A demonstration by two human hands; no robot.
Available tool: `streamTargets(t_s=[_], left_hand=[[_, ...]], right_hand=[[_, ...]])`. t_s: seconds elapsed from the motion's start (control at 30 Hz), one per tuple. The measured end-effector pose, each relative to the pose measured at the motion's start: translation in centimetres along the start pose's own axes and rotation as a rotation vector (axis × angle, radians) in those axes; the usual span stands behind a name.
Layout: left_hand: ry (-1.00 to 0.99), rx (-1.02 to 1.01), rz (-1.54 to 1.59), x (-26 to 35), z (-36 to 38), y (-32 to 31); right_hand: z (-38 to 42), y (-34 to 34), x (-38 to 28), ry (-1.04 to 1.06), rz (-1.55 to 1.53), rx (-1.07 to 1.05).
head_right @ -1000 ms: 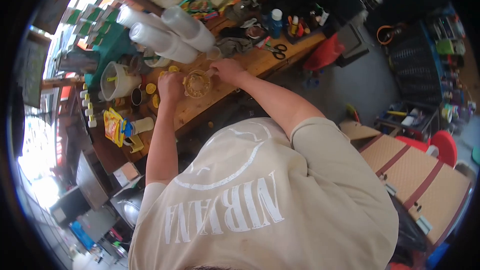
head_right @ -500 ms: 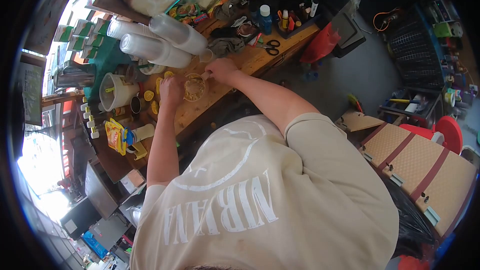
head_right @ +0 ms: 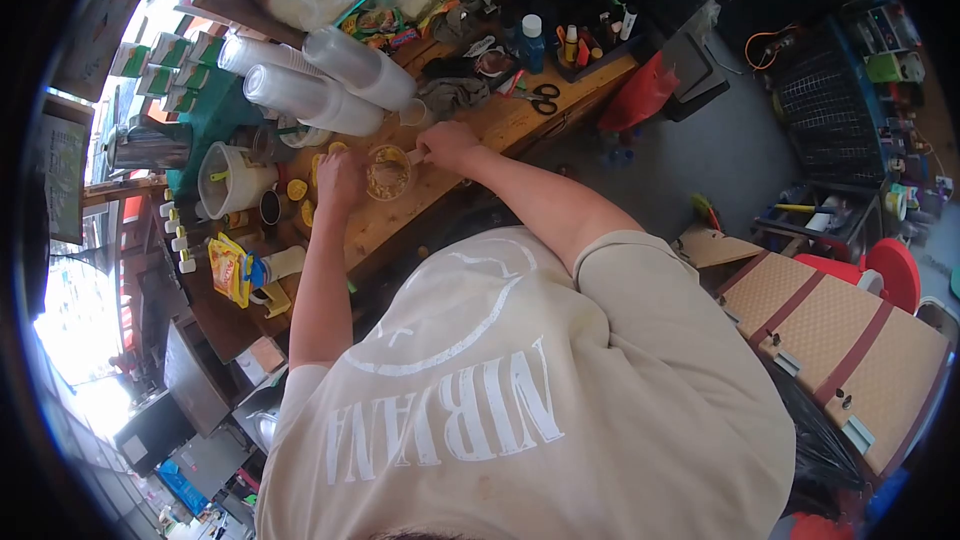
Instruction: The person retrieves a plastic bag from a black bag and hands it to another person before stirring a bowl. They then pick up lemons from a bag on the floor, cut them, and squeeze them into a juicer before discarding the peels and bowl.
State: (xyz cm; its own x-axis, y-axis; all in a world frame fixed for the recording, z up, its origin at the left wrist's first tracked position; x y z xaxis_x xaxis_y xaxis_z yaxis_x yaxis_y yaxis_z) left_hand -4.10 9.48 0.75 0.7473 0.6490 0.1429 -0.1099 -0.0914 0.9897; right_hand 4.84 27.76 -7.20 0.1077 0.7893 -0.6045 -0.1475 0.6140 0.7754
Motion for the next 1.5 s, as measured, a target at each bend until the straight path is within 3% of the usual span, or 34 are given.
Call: streamTargets(t_s=[0.07,0.13,0.37,0.63,0.73,0.87,0.93,1.03,1.27,1.37,1.43,1.5], left_hand=[[-0.001,-0.071,-0.023,0.1,-0.3,0.3],[0.08,0.067,-0.008,-0.5,-0.4,0.7],[0.089,-0.063,0.025,-0.3,0.1,-0.2],[0.177,0.051,0.05,-1.2,0.6,-0.2],[0.224,-0.016,0.068,-1.3,1.2,-2.0],[0.27,0.079,0.145,-2.1,2.0,-1.8],[0.408,0.118,0.169,-2.5,2.9,-2.5],[0.499,0.106,0.39,-1.7,3.9,-2.3],[0.663,0.214,0.464,-2.8,6.5,-3.8],[0.735,0.424,0.582,-3.5,8.8,-4.2],[0.929,0.547,0.682,-4.5,11.4,-6.4],[1.044,0.533,0.71,-4.6,13.3,-9.1]], right_hand=[[0.1,0.2,-0.1,-0.017,-0.013,-0.002],[0.2,0.0,0.1,-0.012,-0.046,0.022],[0.0,-0.9,1.2,-0.002,-0.127,0.054],[0.0,-1.0,1.2,0.076,-0.244,0.08],[-0.4,-1.3,1.2,0.063,-0.202,0.024],[-0.1,-1.3,0.9,0.109,-0.17,0.002],[0.1,-1.1,1.0,0.055,-0.17,0.004],[0.2,-1.2,0.8,0.056,-0.161,-0.015],[0.6,-1.6,0.4,0.1,-0.098,-0.054],[1.3,-1.5,0.0,0.107,-0.07,-0.034],[1.5,-1.4,0.1,0.079,-0.079,-0.007],[1.6,-1.5,0.2,0.071,-0.079,-0.024]])
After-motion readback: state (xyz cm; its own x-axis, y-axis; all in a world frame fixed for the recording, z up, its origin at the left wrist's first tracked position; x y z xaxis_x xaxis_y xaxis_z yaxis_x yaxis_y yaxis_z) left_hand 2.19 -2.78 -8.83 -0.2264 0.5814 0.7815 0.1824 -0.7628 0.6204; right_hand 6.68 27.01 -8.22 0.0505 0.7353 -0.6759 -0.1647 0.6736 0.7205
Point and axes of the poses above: each hand's wrist, its own z-axis away from the middle knuckle, its own y-axis out of the back of the hand, x = y × z, the point moved 5 cm from there along -z, towards the middle knuckle, and after that the axes turned 3 degrees about z, right-handed, at the moved point
